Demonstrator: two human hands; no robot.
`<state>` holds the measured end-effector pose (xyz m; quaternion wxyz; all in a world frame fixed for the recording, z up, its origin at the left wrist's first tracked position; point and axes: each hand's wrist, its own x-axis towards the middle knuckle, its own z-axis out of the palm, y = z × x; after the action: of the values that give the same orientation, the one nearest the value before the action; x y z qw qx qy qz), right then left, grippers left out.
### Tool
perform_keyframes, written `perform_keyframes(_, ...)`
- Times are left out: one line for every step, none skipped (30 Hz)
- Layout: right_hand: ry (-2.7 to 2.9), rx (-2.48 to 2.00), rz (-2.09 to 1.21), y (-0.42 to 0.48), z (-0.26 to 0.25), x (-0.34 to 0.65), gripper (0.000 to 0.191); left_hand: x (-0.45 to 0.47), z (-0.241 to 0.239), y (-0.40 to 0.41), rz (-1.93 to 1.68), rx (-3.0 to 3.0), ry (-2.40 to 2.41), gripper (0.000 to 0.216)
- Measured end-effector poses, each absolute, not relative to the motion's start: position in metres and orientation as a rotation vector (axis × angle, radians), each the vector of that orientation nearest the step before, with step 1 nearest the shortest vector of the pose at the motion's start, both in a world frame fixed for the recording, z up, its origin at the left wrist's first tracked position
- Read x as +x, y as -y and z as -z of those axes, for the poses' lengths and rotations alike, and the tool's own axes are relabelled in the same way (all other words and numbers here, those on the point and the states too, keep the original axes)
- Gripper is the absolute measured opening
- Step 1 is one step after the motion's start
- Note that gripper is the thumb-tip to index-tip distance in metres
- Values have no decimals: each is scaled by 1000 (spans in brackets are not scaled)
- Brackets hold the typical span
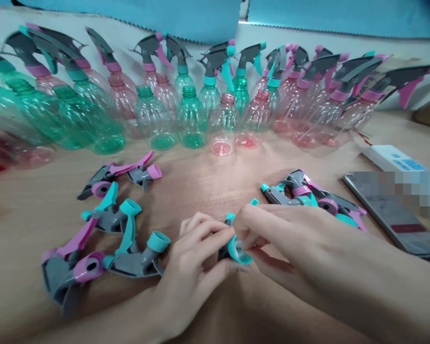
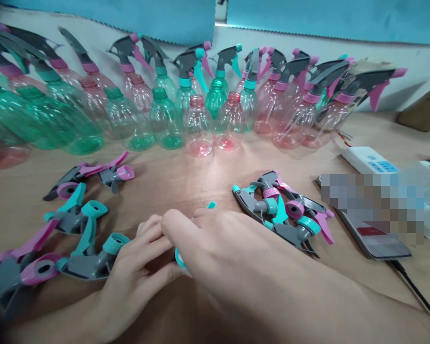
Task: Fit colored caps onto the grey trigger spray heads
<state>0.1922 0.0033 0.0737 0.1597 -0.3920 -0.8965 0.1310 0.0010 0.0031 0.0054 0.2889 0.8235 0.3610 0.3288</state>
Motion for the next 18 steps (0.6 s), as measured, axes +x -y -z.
perform_keyframes(2579,-1091,-355,-4,-75,191,19,1,-6,-3,-892,2193,-963,12)
perform_keyframes(2592,-1057,-363,-5,-76,190,19,0,-6,-3,-914,2187,-961,11)
perform_keyframes(2603,-1030,-398,-6,-76,188,18,0,-6,-3,-931,2179,-960,11)
perform_keyframes(2607,-1013,-449,-8,-76,187,16,-1,-6,-3,-937,2170,-959,11)
perform_keyframes(2605,-996,-495,-9,-76,186,15,-1,-6,-3,-933,2161,-960,12)
perform_keyframes(2601,-990,-527,-11,-75,185,15,-1,-6,-3,-924,2149,-961,12)
perform_keyframes(2598,-995,-531,-12,-74,186,16,-1,-6,-3,-907,2136,-963,12)
perform_keyframes(2601,-1011,-516,-12,-73,187,16,-1,-6,-3,-878,2122,-969,11)
perform_keyframes(2614,-1029,-489,-12,-72,189,16,-1,-6,-4,-851,2111,-973,10)
perform_keyframes(2632,-1050,-466,-11,-71,192,16,-1,-6,-4,-829,2100,-972,10)
perform_keyframes(2652,-1074,-456,-10,-71,194,17,-1,-6,-4,-814,2091,-968,10)
perform_keyframes(2671,-1085,-460,-9,-71,196,17,-1,-6,-4,-807,2087,-955,11)
perform_keyframes(2680,-1077,-471,-8,-71,197,18,-1,-7,-4,-809,2087,-937,12)
perform_keyframes(2684,-1059,-482,-7,-72,198,18,-1,-7,-4,-822,2087,-920,13)
perform_keyframes(2679,-1032,-487,-7,-72,198,18,-1,-7,-4,-841,2088,-906,14)
perform_keyframes(2671,-1005,-497,-7,-73,197,18,-2,-7,-4,-862,2088,-902,14)
perform_keyframes(2662,-986,-513,-8,-73,196,18,-2,-7,-4,-880,2091,-903,13)
perform_keyframes(2654,-979,-531,-9,-73,194,18,-2,-6,-4,-897,2091,-916,12)
